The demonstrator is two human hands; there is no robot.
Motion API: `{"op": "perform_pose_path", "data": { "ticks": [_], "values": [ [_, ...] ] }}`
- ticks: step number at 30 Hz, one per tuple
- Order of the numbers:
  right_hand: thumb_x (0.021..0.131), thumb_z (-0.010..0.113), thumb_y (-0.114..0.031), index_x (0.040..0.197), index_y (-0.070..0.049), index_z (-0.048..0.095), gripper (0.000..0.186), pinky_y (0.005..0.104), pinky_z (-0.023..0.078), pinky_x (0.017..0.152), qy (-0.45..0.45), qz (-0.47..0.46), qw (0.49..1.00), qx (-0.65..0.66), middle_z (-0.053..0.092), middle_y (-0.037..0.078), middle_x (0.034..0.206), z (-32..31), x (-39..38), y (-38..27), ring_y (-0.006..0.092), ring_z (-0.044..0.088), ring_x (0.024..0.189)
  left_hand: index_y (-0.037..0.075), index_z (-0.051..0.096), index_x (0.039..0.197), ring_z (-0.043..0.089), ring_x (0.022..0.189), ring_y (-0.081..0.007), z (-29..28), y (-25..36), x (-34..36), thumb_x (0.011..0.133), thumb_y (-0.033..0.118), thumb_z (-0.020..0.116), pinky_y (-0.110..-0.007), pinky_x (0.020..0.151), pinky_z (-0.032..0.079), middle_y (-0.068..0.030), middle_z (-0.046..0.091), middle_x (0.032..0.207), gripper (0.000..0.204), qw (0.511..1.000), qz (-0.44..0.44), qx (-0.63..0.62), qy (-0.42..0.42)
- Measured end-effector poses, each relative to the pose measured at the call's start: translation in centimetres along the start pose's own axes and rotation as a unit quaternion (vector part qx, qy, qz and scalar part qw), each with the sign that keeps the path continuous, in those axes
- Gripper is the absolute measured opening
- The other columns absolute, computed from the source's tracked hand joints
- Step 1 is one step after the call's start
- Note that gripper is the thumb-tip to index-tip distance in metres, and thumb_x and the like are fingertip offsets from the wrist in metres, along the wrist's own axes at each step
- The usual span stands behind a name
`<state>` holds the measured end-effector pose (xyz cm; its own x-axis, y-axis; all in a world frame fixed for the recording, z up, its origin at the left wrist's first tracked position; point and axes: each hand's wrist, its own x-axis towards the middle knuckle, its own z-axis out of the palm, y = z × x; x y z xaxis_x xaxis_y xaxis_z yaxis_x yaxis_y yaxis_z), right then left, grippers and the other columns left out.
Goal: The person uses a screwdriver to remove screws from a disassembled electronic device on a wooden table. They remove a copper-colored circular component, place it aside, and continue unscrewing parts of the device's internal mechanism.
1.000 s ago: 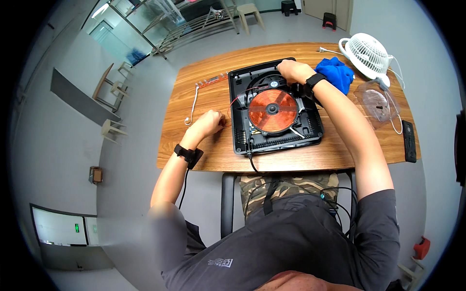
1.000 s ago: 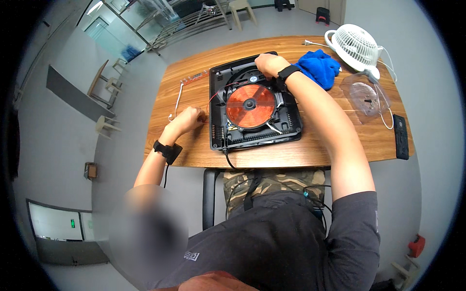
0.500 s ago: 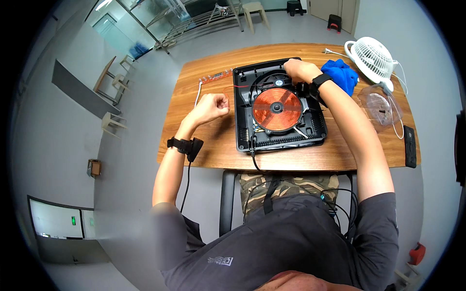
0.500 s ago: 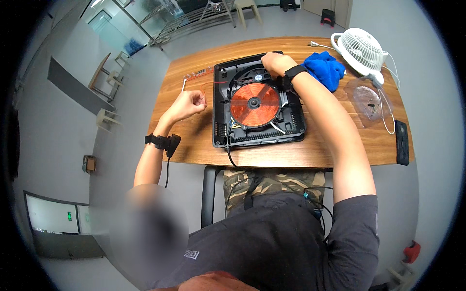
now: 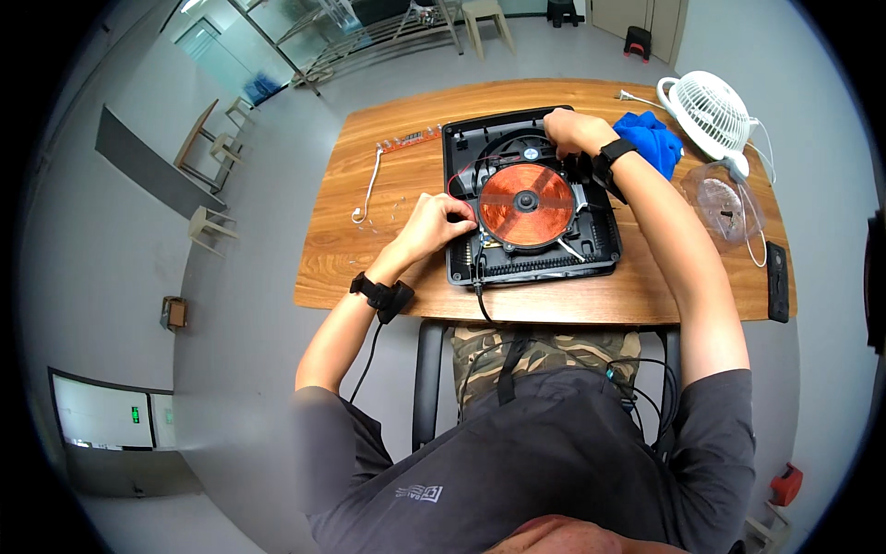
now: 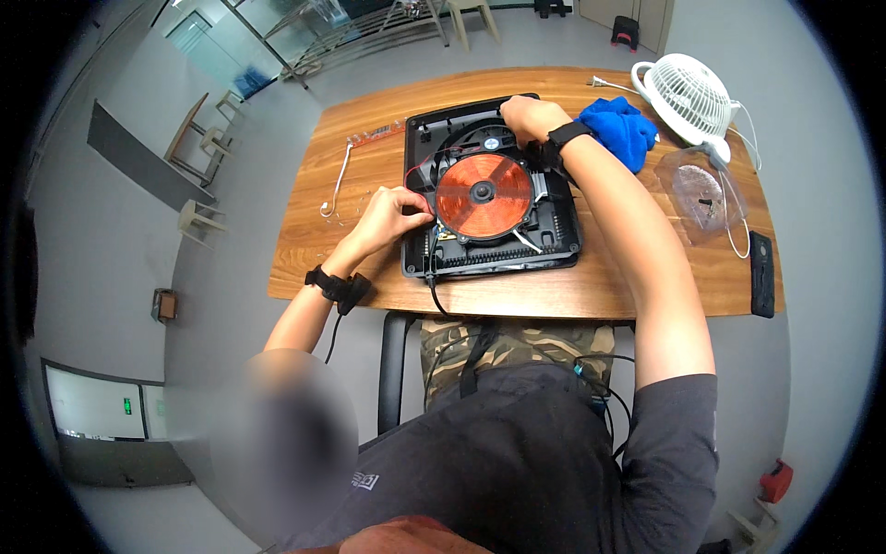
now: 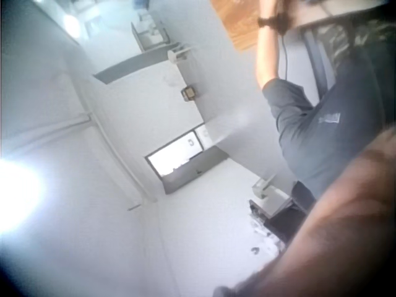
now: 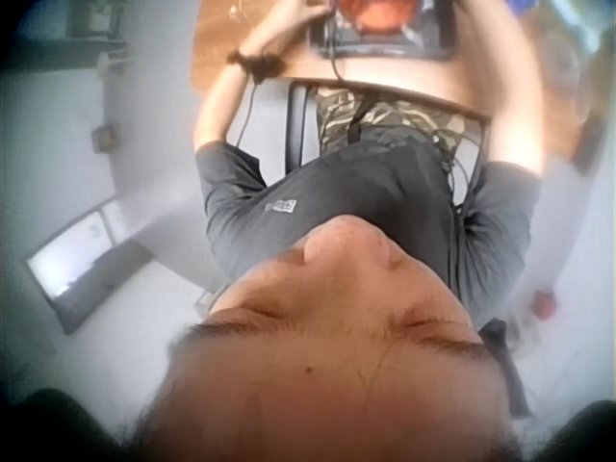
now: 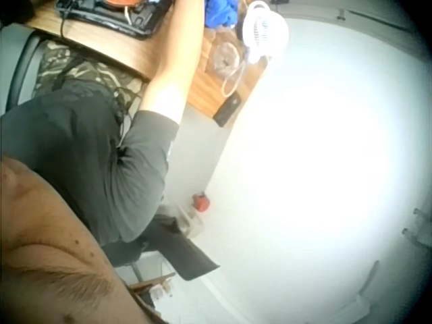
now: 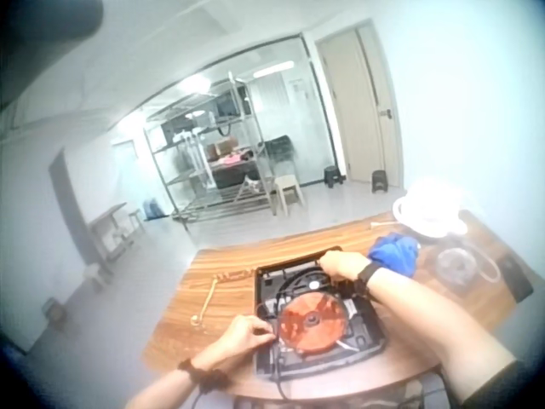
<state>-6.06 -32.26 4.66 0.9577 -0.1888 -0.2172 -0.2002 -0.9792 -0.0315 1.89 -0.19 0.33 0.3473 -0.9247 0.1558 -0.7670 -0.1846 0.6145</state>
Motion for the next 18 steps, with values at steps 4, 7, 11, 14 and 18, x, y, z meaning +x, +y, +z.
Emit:
{"op": "perform_pose_path", "data": {
  "ticks": [4,7,11,14,18],
  "values": [
    [0.067,0.090,-0.009,0.102,0.000,0.076,0.039,0.0418,0.060,0.082,-0.008,0.013,1.000,0.013,0.075,0.018,0.106,-0.35,-0.37,-0.35,0.0337,0.072,0.101,0.004,0.078,0.089,0.071,0.081,-0.0270,0.82,-0.53,-0.61,0.081,0.011,0.080,-0.035,0.080,0.056,-0.0124,0.076,0.086,0.011,0.996,0.056,0.068,0.025],
    [0.067,0.090,-0.009,0.101,0.000,0.076,0.038,0.0416,0.061,0.082,-0.001,0.006,1.000,0.011,0.075,0.017,0.105,-0.09,-0.41,0.10,0.0331,0.073,0.100,0.004,0.079,0.088,0.071,0.084,-0.0235,0.95,-0.46,-0.41,0.081,0.012,0.081,-0.034,0.082,0.054,-0.0109,0.076,0.087,0.010,0.998,0.037,0.041,0.030],
    [0.068,0.090,-0.010,0.099,0.000,0.076,0.036,0.0414,0.061,0.080,-0.002,0.003,1.000,0.017,0.076,0.017,0.103,-0.01,-0.25,0.22,0.0324,0.073,0.098,0.005,0.080,0.088,0.070,0.082,-0.0224,0.79,0.09,-0.53,0.081,0.012,0.081,-0.034,0.081,0.054,-0.0102,0.076,0.085,0.010,0.999,0.022,0.030,0.034],
    [0.068,0.090,-0.010,0.099,0.000,0.076,0.035,0.0413,0.061,0.079,0.001,-0.003,1.000,0.014,0.076,0.017,0.101,0.06,-0.19,0.36,0.0319,0.074,0.096,0.005,0.079,0.087,0.070,0.081,-0.0215,0.92,-0.14,-0.51,0.081,0.013,0.082,-0.033,0.079,0.055,-0.0098,0.075,0.084,0.011,0.999,0.026,0.024,0.040],
    [0.069,0.090,-0.010,0.098,0.001,0.076,0.034,0.0413,0.061,0.077,-0.003,0.004,1.000,0.029,0.076,0.017,0.099,-0.16,-0.48,0.17,0.0310,0.074,0.094,0.005,0.079,0.087,0.070,0.080,-0.0208,1.09,-0.23,-0.64,0.081,0.013,0.082,-0.033,0.078,0.055,-0.0099,0.074,0.085,0.011,0.999,0.015,0.021,0.045]
  ]
}}
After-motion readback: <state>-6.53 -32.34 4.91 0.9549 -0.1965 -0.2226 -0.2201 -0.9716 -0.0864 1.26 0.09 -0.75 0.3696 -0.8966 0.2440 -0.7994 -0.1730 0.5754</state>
